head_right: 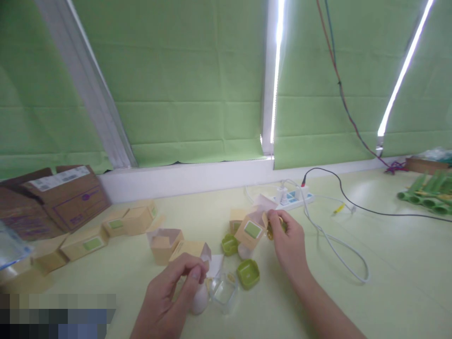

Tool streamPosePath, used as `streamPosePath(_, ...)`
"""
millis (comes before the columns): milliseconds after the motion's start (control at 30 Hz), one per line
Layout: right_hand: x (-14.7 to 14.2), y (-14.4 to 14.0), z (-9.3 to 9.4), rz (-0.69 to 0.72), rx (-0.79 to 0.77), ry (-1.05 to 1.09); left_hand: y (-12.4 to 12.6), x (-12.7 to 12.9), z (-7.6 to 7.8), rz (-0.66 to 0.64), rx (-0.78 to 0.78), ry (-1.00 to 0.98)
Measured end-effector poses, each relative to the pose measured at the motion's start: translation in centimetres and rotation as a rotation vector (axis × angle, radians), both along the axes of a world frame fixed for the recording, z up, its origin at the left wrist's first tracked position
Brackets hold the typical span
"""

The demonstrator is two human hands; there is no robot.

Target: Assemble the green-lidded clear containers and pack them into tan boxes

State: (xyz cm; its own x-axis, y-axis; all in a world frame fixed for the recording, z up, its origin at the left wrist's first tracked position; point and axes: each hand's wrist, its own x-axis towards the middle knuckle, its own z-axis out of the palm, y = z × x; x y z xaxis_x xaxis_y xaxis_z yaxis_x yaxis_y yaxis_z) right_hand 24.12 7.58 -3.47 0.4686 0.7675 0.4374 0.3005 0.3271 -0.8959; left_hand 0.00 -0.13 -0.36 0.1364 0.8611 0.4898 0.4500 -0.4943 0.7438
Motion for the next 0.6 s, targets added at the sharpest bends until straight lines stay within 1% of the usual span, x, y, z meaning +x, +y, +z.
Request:
streamPosePath(167, 1.1, 0.4, -0.3, -0.053, -0.013, -0.16, 0.0, 0.1, -0.3, -0.005, 0.036, -0.017)
streamPosePath(300, 1.5, 0.7, -0.7, -0.06, -0.028, -0.23, 0.2, 0.0, -0.5, -0.014, 0.086, 0.019)
streamPosePath(433, 2.1, 0.7, -0.5, -0.065, -0.027, -0.236, 0.4, -0.1, -0.9, -0.024, 0.161, 0.063)
streamPosePath(600, 2.5, 0.7, -0.1, -0.079, -0.003, -0.167, 0.8, -0.4, -1.4, -0.057, 0.243, 0.108)
